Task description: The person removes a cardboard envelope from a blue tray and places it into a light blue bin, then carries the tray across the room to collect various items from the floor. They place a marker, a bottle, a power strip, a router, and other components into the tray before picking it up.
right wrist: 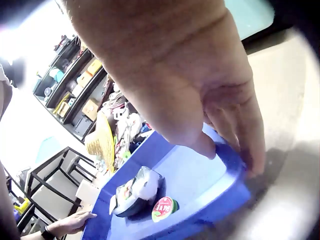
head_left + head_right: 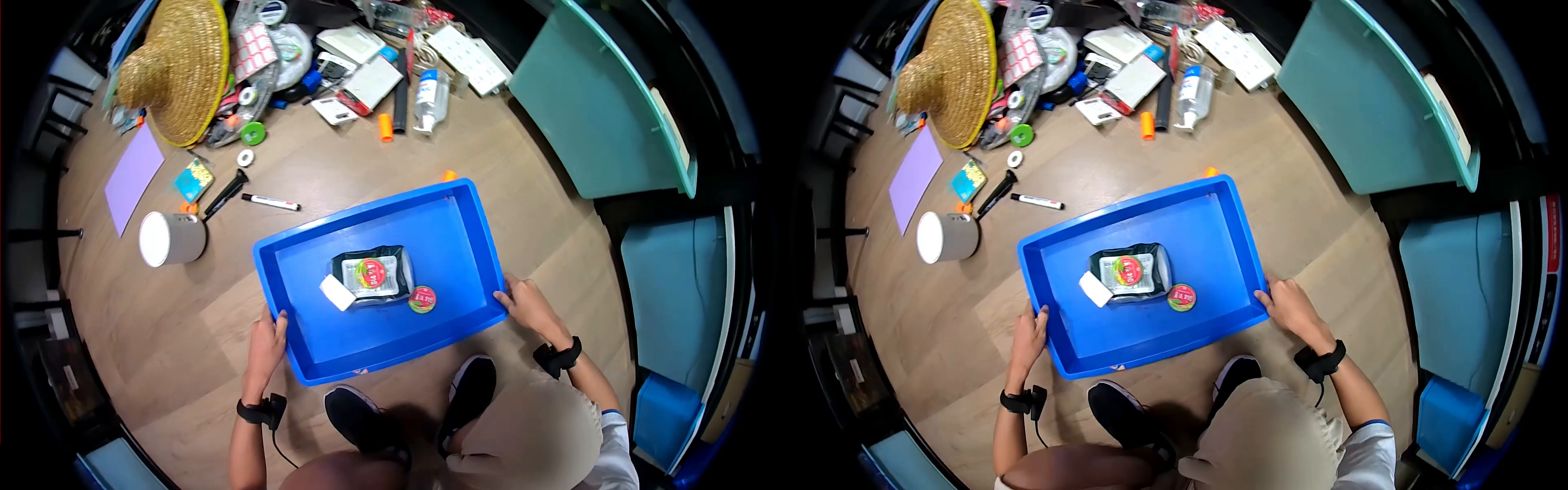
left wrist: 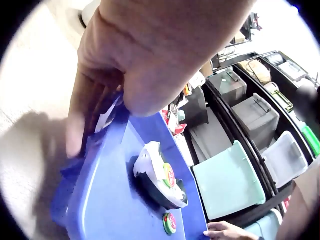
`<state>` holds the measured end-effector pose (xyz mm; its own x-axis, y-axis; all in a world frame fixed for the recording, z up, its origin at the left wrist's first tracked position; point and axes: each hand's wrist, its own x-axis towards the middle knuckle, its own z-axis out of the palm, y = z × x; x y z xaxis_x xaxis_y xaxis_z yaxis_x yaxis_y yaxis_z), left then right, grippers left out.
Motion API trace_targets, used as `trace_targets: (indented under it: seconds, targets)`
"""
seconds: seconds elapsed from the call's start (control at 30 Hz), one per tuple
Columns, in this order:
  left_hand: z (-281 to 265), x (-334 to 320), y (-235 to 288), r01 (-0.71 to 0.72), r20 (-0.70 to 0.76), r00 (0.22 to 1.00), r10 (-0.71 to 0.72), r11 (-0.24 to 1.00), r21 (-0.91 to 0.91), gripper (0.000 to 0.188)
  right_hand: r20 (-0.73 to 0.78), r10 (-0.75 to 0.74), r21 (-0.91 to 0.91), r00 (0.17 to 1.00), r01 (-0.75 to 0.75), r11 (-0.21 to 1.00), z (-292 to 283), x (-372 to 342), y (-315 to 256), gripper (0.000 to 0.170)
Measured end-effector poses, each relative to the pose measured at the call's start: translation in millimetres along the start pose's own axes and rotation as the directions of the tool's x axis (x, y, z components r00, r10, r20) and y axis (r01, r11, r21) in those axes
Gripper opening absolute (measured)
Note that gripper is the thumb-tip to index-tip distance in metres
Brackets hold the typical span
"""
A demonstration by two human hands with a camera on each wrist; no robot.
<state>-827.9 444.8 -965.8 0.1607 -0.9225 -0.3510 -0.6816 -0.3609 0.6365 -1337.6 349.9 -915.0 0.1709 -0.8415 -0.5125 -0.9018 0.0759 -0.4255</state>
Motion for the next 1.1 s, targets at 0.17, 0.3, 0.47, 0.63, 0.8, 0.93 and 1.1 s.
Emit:
trace_targets:
  seconds: [0.17,0.3,0.47,0.63,0.8,0.93,1.1]
  targets:
    - [-18,1,12,0.017,0.022,1.0,-0.016,0.999,-0.049,0.036,0.11,0.001,-0.114,0.994,0.012,0.993,-10,20,3,0.037]
    - [-30,2,11,0.05,0.104,0.994,-0.04,0.994,-0.095,0.043,0.093,-0.025,-0.077,0.995,0.032,0.997,-13,27,-1,0.037]
    - [-45,23,9,0.097,0.107,0.991,-0.086,0.99,-0.103,0.045,0.121,-0.058,0.021,0.991,0.056,0.998,-17,43,-10,0.043]
    - [-47,30,-6,0.089,0.244,0.968,-0.062,0.991,-0.101,0.043,0.041,-0.146,0.098,0.989,0.141,0.985,-57,105,-1,0.053]
    - [-51,36,5,0.033,0.341,0.937,-0.083,0.988,0.148,0.046,-0.274,-0.17,-0.046,0.947,0.164,0.985,-98,193,-41,0.051]
    - [-72,46,27,0.038,0.466,0.864,-0.191,0.947,0.318,0.046,-0.157,-0.059,-0.12,0.986,0.04,0.992,-103,235,-82,0.051]
    - [-108,112,27,0.035,-0.04,0.999,-0.014,0.821,0.57,0.028,-0.073,0.054,-0.266,0.996,-0.072,0.961,-79,272,-101,0.051]
